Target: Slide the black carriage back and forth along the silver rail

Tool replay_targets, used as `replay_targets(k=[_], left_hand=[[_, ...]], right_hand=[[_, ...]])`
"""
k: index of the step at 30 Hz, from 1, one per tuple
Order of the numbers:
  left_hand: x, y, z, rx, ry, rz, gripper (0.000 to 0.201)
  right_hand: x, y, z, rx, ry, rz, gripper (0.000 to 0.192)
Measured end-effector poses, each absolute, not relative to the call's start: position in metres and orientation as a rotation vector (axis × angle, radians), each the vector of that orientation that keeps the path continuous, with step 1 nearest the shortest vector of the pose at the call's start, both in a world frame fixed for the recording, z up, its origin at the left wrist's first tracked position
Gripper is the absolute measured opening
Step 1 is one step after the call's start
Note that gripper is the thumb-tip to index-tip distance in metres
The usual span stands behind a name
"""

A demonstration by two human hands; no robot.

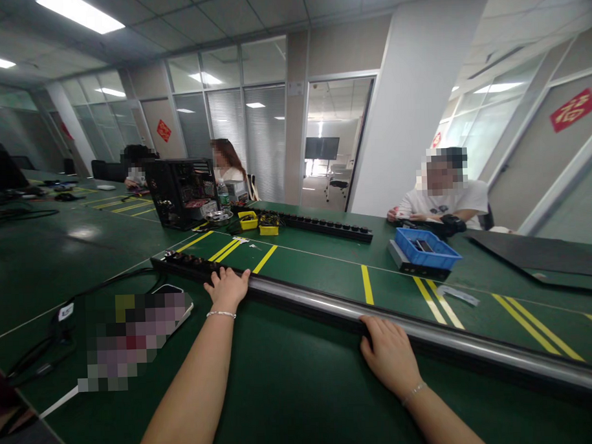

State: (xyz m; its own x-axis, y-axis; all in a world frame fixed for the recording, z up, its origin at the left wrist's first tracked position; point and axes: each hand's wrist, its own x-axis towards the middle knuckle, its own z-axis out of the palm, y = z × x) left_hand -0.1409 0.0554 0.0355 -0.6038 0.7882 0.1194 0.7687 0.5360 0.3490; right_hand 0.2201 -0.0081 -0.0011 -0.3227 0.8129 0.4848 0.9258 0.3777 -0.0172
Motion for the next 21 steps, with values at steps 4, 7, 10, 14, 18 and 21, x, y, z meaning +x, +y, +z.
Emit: replay_targets(k=[4, 7, 10, 14, 18, 21], left_hand=[[-0.153, 0.058, 0.036, 1.332, 2.704, 0.586, 0.072], [-0.158, 0.059, 0.036, 1.324, 2.702, 0.608, 0.072], [-0.162, 0.061, 0.034, 1.308, 2.693, 0.612, 0.071], [-0.169, 0.062, 0.033, 1.287, 2.701, 0.648, 0.072], [-0.176, 0.063, 0.032, 1.268, 2.710, 0.662, 0.072], [-0.180, 0.064, 0.031, 1.266, 2.723, 0.665, 0.071]], right_hand=[[0.220, -0.008, 0.000, -1.503, -2.226, -0.367, 0.029], [0.219, -0.008, 0.000, -1.506, -2.226, -0.376, 0.030], [0.219, -0.008, -0.001, -1.516, -2.234, -0.398, 0.030], [0.219, -0.008, -0.001, -1.522, -2.240, -0.412, 0.030], [0.219, -0.008, -0.002, -1.513, -2.231, -0.400, 0.030], [0.220, -0.007, -0.002, -1.507, -2.229, -0.392, 0.030]])
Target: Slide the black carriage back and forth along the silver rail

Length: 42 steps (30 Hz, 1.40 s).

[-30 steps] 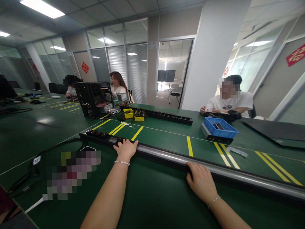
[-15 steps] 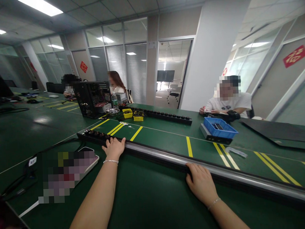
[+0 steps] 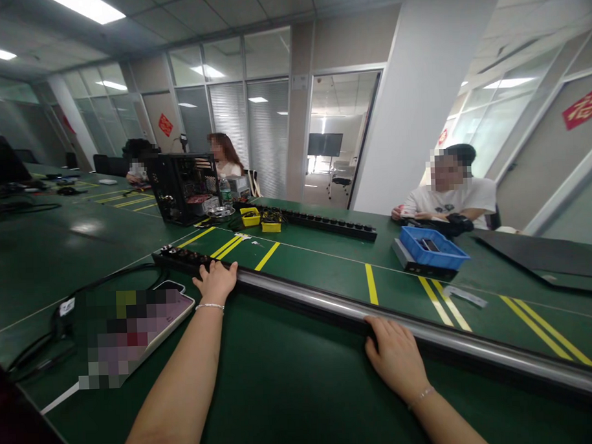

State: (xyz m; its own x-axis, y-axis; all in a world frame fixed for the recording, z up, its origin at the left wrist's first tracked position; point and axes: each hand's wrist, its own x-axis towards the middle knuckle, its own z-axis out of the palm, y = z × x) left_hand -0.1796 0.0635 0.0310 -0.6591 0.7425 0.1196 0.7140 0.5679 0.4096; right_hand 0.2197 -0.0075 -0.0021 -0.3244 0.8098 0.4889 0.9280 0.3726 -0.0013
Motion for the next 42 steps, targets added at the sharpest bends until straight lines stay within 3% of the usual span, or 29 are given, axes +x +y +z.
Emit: replay_targets(k=[9, 15, 19, 27, 31, 42], left_hand=[[-0.155, 0.067, 0.043, 1.593, 2.693, 0.633, 0.062], [-0.045, 0.048, 0.045, 2.412, 2.073, 0.717, 0.051], [0.002, 0.030, 0.026, 2.571, 1.878, 0.686, 0.051], [0.004, 0.027, 0.018, 2.596, 1.876, 0.650, 0.047], [0.003, 0.028, 0.019, 2.617, 1.849, 0.704, 0.045], [0.001, 0.030, 0.025, 2.603, 1.822, 0.688, 0.041]], right_hand=[[0.219, -0.007, -0.002, -1.503, -2.227, -0.396, 0.028], [0.218, -0.007, -0.002, -1.509, -2.220, -0.402, 0.029], [0.219, -0.006, -0.002, -1.499, -2.232, -0.401, 0.030], [0.225, -0.008, 0.007, -1.486, -2.243, -0.408, 0.034], [0.250, -0.005, 0.013, -1.588, -2.207, -0.387, 0.024], [0.272, 0.000, 0.001, -1.551, -2.233, -0.421, 0.031]])
